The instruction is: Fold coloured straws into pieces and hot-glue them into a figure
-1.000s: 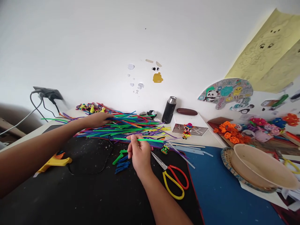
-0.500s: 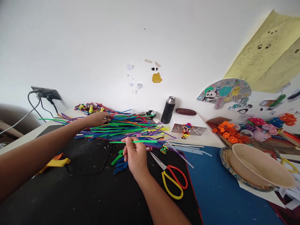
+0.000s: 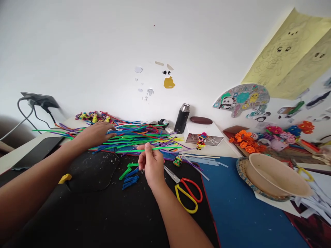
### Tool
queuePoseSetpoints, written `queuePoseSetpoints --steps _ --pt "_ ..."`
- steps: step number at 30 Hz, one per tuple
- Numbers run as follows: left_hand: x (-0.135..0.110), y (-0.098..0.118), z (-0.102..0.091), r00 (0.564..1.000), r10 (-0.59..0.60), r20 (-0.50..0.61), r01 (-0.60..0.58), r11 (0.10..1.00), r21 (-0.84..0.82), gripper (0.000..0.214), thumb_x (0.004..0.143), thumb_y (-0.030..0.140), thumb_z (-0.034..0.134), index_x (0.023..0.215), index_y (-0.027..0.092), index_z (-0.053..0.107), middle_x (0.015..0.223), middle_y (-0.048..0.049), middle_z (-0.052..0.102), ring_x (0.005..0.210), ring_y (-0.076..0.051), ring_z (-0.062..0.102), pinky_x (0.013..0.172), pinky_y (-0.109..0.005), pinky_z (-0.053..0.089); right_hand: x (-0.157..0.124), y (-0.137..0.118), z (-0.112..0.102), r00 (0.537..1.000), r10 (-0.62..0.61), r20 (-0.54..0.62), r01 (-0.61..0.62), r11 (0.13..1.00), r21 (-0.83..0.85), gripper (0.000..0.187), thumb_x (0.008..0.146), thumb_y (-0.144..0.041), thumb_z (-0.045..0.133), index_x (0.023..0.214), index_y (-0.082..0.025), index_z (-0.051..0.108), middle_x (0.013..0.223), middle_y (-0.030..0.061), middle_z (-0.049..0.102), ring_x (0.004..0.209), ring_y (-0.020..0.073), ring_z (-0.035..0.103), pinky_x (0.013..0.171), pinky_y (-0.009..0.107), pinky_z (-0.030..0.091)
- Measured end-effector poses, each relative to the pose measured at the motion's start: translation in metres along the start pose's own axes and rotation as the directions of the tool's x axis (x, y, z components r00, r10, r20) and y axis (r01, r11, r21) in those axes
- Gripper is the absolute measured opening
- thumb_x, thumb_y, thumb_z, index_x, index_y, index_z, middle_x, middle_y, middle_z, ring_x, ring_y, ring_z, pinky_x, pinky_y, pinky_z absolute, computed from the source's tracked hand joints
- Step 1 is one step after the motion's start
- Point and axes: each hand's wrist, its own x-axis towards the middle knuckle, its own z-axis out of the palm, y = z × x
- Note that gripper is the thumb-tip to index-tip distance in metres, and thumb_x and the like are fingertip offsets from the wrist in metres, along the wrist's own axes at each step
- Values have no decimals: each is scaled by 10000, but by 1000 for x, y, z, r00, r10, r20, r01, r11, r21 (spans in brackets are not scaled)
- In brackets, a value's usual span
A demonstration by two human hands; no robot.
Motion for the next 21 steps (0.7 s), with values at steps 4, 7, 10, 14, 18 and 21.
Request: queuePoseSetpoints --steps 4,7,10,14,18,21 --pt "-35 25 -27 948 94 306 33 922 -386 495 925 659 555 890 221 784 839 -67 773 810 -286 714 712 -320 497 5 -8 -4 996 -4 -87 12 996 87 567 839 -721 737 851 -155 761 524 -36 561 375 86 453 380 223 279" --pt "-61 53 -35 775 376 508 108 714 -692 517 923 689 614 1026 224 817 874 -56 787 829 -252 710 715 -294 511 8 -13 -6 991 -2 -134 21 989 143 571 814 -721 768 855 -151 763 536 -39 564 384 83 466 390 221 285" --pt "-70 79 -25 754 456 472 201 525 -827 592 894 655 695 1315 244 752 987 -61 794 782 -217 683 679 -293 507 8 -13 -7 990 14 -140 10 985 172 579 817 -731 762 867 -154 759 549 -37 572 382 85 466 386 224 284" --pt "-59 100 -7 905 319 281 238 168 -957 620 886 628 729 1327 192 730 1079 -114 778 725 -185 640 638 -304 489 7 -9 -5 995 25 -101 -7 984 176 574 829 -721 759 888 -150 757 556 -27 587 386 87 474 385 220 274" --pt "-46 110 -4 982 100 158 167 -81 -983 517 837 591 806 1102 148 786 944 -103 757 685 -160 590 616 -285 464 6 -6 -3 996 46 -81 -29 979 201 573 805 -716 781 877 -148 749 537 -33 573 378 85 456 383 217 268" --pt "-40 114 -4 989 52 142 147 -103 -984 519 799 613 836 1026 148 786 856 -71 731 655 -147 570 587 -269 437 6 -5 -2 996 57 -70 -42 978 205 576 805 -716 780 882 -147 748 531 -35 570 374 85 447 382 219 264"
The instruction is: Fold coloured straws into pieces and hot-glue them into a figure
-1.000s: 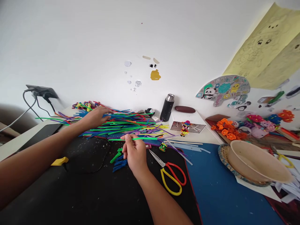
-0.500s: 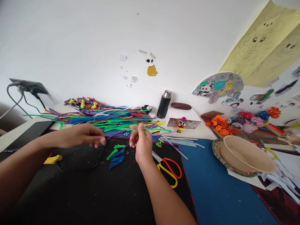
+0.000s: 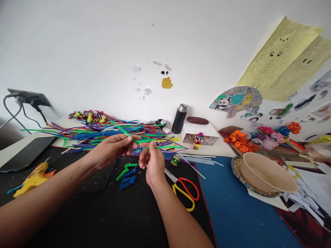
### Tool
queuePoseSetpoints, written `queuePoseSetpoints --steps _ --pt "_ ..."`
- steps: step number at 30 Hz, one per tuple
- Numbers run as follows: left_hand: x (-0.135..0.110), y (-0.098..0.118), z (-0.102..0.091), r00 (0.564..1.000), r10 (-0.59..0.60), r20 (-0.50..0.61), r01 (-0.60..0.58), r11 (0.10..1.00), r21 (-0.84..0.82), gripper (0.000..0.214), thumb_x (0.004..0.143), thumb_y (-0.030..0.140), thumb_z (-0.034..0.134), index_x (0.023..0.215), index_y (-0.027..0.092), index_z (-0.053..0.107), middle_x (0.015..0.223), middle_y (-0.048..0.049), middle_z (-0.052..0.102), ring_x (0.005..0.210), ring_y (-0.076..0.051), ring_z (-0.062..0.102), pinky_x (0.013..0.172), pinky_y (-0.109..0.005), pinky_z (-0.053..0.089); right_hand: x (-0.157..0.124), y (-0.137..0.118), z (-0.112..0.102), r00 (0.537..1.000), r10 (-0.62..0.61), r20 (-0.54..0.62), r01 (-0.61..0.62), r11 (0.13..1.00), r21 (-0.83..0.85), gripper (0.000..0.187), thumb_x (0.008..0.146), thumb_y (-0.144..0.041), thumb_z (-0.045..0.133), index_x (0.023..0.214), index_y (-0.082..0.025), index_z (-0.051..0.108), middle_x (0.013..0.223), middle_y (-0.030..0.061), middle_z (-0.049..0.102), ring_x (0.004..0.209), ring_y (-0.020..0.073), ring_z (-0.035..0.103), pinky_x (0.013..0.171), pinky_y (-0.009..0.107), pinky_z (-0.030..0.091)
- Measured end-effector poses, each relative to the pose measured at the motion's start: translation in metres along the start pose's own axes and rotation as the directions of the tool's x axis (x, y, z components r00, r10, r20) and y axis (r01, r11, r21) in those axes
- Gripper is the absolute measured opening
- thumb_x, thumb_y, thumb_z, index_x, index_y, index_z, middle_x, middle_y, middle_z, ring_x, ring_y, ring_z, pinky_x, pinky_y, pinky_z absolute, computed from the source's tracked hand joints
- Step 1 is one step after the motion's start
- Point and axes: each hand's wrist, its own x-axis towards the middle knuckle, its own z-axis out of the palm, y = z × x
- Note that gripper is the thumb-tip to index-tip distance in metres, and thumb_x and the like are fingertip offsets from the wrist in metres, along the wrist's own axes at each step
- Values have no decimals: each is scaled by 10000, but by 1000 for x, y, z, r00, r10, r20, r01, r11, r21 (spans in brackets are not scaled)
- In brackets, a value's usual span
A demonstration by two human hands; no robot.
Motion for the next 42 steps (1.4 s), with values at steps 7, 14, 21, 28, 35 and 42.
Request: queuePoseSetpoints --steps 7,14,21,28,35,42 --pt "8 -7 -4 996 66 -58 -65 998 21 528 764 667 838 856 153 756 710 -20 669 593 -128 537 564 -266 418 0 1 1 999 32 14 -31 999 -26 594 797 -711 788 954 -139 751 541 -42 570 376 85 446 385 222 255" --pt "7 -3 -6 996 62 -70 -61 998 18 548 735 672 858 875 152 760 739 -37 693 614 -143 569 581 -275 425 4 10 -3 1000 -14 -11 13 993 -121 562 794 -695 798 932 -158 707 523 -56 557 355 83 429 377 217 233" --pt "8 1 -12 996 77 -55 -64 975 212 609 755 761 766 876 164 748 729 -38 665 623 -162 538 596 -294 423 5 11 -4 996 -84 36 90 955 -283 622 855 -792 665 925 -174 692 520 -57 543 357 96 437 374 228 270" --pt "6 10 -27 997 40 71 -68 883 464 566 797 741 735 881 181 719 627 48 413 585 -132 342 556 -263 271 2 24 -10 983 -56 173 134 868 -478 619 938 -801 553 866 -193 642 482 -71 499 377 108 461 431 234 376" --pt "8 9 -40 983 -24 185 -54 912 406 430 886 620 724 848 192 718 677 17 488 597 -139 386 553 -264 307 -8 27 -5 944 95 316 102 826 -555 589 956 -791 537 804 -222 548 460 -92 454 386 114 466 455 233 375" --pt "3 15 -39 970 -87 226 3 937 350 341 797 518 848 886 197 772 701 10 556 624 -142 470 582 -254 375 -14 30 -5 864 220 453 101 805 -585 583 991 -774 490 783 -231 531 457 -88 455 383 114 448 463 236 378"
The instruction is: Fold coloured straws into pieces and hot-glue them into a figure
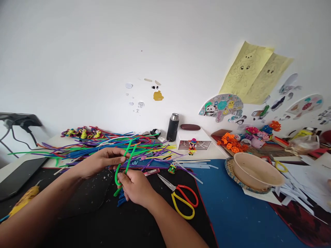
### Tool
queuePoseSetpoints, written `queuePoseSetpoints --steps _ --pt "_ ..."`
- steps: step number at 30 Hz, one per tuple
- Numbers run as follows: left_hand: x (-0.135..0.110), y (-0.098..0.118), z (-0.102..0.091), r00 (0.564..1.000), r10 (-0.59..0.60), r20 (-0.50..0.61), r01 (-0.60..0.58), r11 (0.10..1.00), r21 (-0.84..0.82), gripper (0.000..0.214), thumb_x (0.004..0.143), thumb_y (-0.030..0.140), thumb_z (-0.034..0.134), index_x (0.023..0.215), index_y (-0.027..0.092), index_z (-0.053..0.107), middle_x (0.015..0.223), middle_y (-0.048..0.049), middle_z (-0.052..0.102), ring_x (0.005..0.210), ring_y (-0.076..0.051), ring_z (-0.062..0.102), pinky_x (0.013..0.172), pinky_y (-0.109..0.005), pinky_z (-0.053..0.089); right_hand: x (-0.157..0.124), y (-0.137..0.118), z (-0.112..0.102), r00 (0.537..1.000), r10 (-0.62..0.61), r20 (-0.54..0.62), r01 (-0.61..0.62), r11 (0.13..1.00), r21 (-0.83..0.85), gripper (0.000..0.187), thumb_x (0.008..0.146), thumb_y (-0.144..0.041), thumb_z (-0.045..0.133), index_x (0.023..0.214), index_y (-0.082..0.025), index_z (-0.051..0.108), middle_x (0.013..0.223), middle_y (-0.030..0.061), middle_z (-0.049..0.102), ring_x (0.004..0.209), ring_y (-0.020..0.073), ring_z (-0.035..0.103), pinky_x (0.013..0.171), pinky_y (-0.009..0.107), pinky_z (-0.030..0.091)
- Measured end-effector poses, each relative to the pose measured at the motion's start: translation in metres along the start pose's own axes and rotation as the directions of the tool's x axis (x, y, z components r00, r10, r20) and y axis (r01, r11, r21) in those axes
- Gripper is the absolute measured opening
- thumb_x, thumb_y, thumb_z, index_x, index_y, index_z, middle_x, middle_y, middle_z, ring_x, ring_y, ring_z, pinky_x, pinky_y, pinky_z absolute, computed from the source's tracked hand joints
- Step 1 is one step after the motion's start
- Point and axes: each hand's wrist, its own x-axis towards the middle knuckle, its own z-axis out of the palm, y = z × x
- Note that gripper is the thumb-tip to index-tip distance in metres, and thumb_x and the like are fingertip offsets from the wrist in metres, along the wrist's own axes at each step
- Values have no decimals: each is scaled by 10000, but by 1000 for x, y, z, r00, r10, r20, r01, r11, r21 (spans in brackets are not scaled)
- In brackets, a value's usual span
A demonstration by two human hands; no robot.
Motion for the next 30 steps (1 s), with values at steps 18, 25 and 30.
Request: queuePoseSetpoints --steps 18,25,30 --pt "-2 8 -5 998 21 -53 -22 1000 -20 464 804 627 802 725 181 705 607 21 515 565 -123 411 524 -241 338 -3 2 5 999 36 16 -35 999 -40 625 976 -793 484 710 -228 505 507 -59 464 394 107 462 438 215 348" --pt "-1 4 -8 995 29 -100 -29 1000 -5 437 788 584 837 725 184 670 629 22 548 571 -119 451 526 -230 332 1 -1 3 995 39 -90 -37 999 31 612 946 -793 544 788 -202 574 522 -62 526 380 91 479 426 205 366" --pt "0 5 -4 990 45 -137 -48 999 -18 462 791 633 817 801 180 724 647 12 561 586 -128 469 527 -233 346 5 -8 -1 980 53 -193 -13 979 203 646 861 -827 623 777 -187 590 590 -42 571 382 97 538 382 204 344"
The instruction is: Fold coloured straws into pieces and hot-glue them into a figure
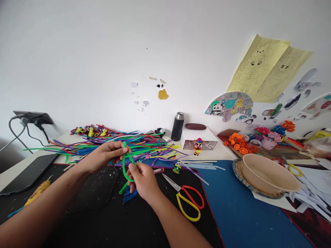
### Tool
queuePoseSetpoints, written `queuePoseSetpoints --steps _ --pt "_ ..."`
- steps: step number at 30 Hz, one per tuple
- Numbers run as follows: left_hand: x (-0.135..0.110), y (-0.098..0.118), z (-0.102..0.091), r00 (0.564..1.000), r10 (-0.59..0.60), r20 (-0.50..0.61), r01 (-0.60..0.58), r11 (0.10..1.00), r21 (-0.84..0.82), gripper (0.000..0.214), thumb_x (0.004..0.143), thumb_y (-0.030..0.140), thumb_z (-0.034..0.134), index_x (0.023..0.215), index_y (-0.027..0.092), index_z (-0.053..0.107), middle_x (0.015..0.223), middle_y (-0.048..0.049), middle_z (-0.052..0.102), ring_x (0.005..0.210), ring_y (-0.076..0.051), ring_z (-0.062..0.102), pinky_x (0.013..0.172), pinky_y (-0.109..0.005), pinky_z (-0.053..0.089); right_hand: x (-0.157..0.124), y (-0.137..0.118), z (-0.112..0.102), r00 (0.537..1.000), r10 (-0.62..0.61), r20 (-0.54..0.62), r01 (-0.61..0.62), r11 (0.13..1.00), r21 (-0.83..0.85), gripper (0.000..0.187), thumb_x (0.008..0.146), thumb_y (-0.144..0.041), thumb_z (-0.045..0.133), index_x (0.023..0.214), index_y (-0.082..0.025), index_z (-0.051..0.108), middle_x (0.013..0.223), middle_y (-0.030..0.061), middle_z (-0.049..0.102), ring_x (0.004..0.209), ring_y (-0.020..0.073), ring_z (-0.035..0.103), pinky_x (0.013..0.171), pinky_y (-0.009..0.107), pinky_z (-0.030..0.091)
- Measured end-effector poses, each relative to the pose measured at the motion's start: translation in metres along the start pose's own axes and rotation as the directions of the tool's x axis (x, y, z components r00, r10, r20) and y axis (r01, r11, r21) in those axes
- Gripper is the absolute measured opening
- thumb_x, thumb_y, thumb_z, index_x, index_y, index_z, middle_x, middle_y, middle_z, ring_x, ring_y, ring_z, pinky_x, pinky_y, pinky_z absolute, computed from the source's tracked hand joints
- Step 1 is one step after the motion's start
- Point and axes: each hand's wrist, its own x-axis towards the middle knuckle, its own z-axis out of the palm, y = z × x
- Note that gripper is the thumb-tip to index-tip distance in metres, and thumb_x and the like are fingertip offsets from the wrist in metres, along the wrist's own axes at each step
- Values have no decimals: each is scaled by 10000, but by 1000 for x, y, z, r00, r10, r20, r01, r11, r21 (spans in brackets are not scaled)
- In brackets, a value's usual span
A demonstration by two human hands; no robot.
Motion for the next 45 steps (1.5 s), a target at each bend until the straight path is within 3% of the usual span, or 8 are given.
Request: queuePoseSetpoints --steps 8,18,24,32,39,45 --pt "2 -1 6 1000 21 -12 -21 1000 -1 479 766 657 825 827 188 751 645 10 576 582 -132 475 560 -251 408 1 -1 1 997 17 -78 -11 997 75 689 802 -864 652 696 -189 567 533 -87 431 359 97 541 364 200 306" --pt "2 -5 4 998 52 -22 -51 997 52 479 768 653 822 708 194 699 662 -15 577 612 -155 480 563 -271 429 2 4 1 997 17 -69 -11 996 85 694 800 -867 652 714 -181 589 566 -83 441 352 87 524 358 201 311" --pt "2 -4 5 1000 28 -4 -28 999 37 444 794 623 818 826 185 753 689 -8 584 620 -140 470 583 -260 406 2 6 3 998 15 -55 -11 997 73 693 807 -861 649 732 -174 604 570 -77 459 352 85 526 356 202 310" --pt "2 -5 6 1000 28 -8 -27 997 70 481 798 667 788 805 188 735 691 -14 593 647 -160 516 603 -272 451 2 9 3 999 13 -42 -11 999 45 713 813 -874 632 763 -163 630 584 -66 489 356 86 539 355 204 312" --pt "3 -6 6 999 44 28 -45 998 41 437 798 595 820 715 188 684 662 3 606 601 -133 494 592 -259 428 2 9 5 1000 6 -22 -4 998 70 697 812 -865 644 753 -171 614 576 -71 478 352 84 523 360 212 332" --pt "6 -6 2 986 79 -147 -82 996 -16 404 767 538 859 715 188 665 631 22 600 569 -126 504 575 -256 416 2 12 4 1000 3 -17 -2 999 47 675 875 -837 596 930 -168 662 536 -57 570 350 91 504 385 211 339"
